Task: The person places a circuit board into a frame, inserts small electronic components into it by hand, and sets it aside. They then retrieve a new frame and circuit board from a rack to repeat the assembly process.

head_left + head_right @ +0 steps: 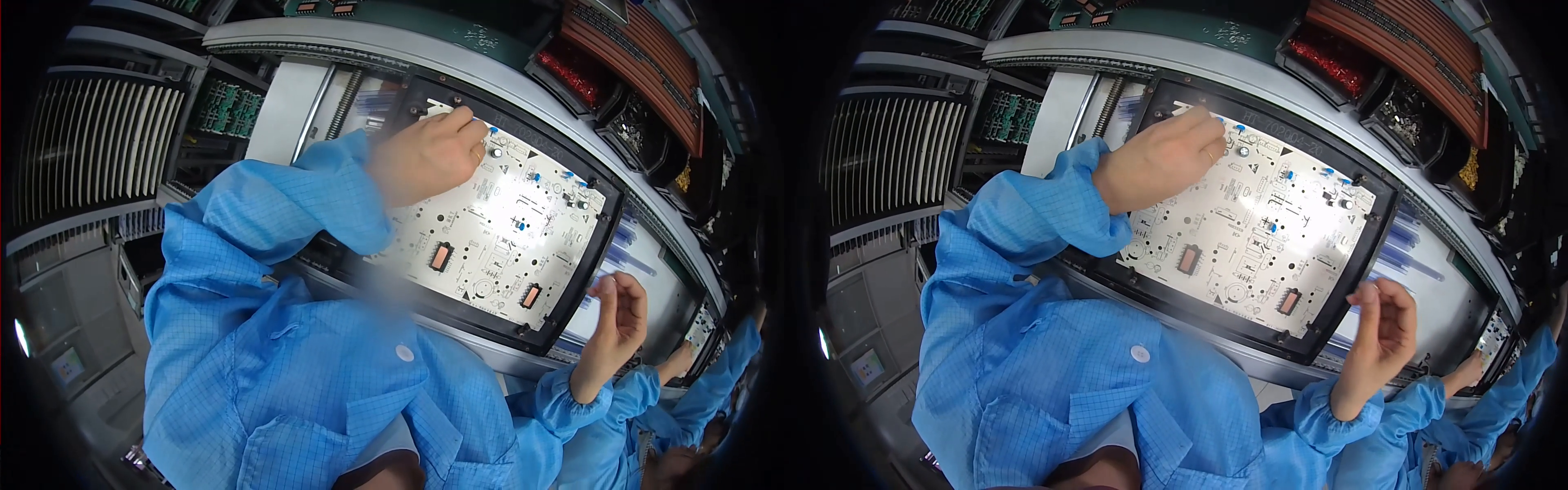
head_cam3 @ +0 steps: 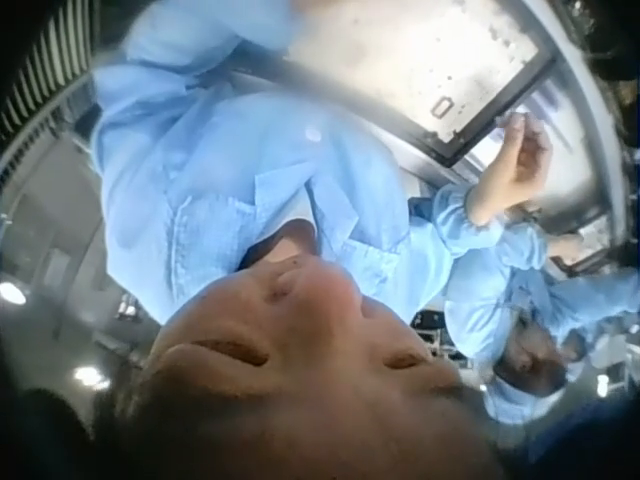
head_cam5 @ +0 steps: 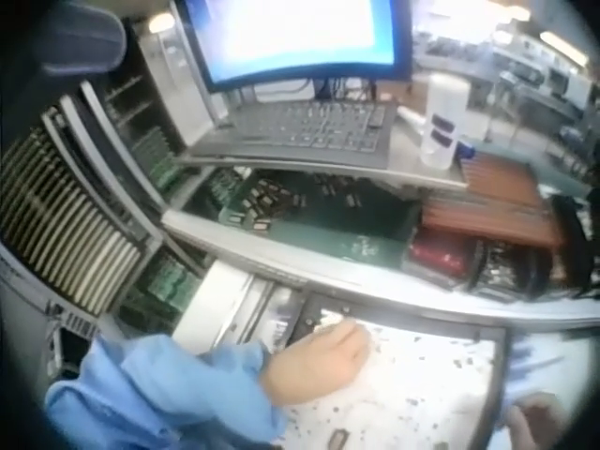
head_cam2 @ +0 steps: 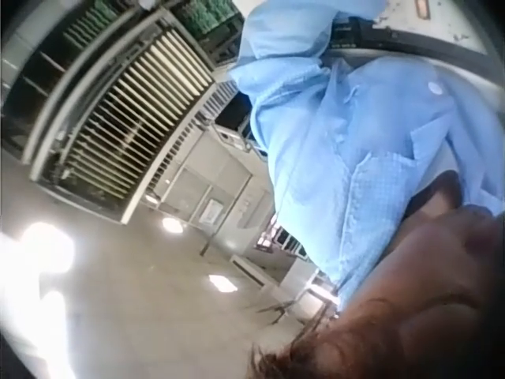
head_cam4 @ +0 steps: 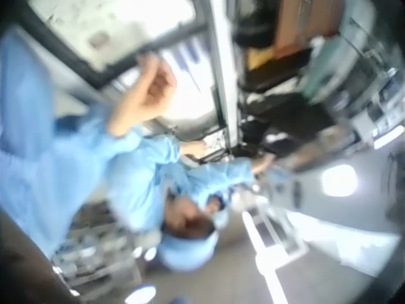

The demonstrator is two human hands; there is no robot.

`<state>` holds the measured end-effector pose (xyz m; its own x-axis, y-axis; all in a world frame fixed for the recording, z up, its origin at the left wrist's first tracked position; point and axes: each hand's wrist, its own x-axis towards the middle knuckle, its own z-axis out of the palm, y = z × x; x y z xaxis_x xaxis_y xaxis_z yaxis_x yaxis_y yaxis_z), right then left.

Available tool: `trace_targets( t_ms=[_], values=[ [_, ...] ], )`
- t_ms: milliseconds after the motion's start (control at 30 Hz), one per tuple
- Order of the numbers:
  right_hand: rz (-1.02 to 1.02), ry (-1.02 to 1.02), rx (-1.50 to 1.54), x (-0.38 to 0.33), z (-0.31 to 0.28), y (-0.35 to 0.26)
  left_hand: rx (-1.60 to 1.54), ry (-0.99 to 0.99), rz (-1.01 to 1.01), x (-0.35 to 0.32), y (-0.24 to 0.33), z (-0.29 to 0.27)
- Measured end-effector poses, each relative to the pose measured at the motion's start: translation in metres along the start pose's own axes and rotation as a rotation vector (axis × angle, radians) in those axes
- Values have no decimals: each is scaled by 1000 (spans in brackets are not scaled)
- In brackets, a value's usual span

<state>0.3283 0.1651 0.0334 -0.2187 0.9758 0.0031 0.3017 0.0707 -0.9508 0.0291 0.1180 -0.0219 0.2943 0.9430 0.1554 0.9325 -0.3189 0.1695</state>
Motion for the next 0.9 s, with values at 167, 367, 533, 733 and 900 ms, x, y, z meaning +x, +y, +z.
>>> trace_targets(
  t_ms=[167, 367, 533, 733, 900],
  values=[
    [34, -263, -22, 9, 42, -10, 9, 66, -13, -5, 1, 4],
    [-264, -390, -347, 36, 94, 10, -243, 294, -178, -25, -7, -31],
    [-547, -428, -551, 42, 108, 16, -304, 383, -255, -68, -15, -47],
    [-624, -433, -600, 41, 113, 21, -369, 376, -383, -100, -19, -37],
    [-630, -421, -603, 39, 113, 20, -427, 389, -448, -106, -21, -25]
  ],
)
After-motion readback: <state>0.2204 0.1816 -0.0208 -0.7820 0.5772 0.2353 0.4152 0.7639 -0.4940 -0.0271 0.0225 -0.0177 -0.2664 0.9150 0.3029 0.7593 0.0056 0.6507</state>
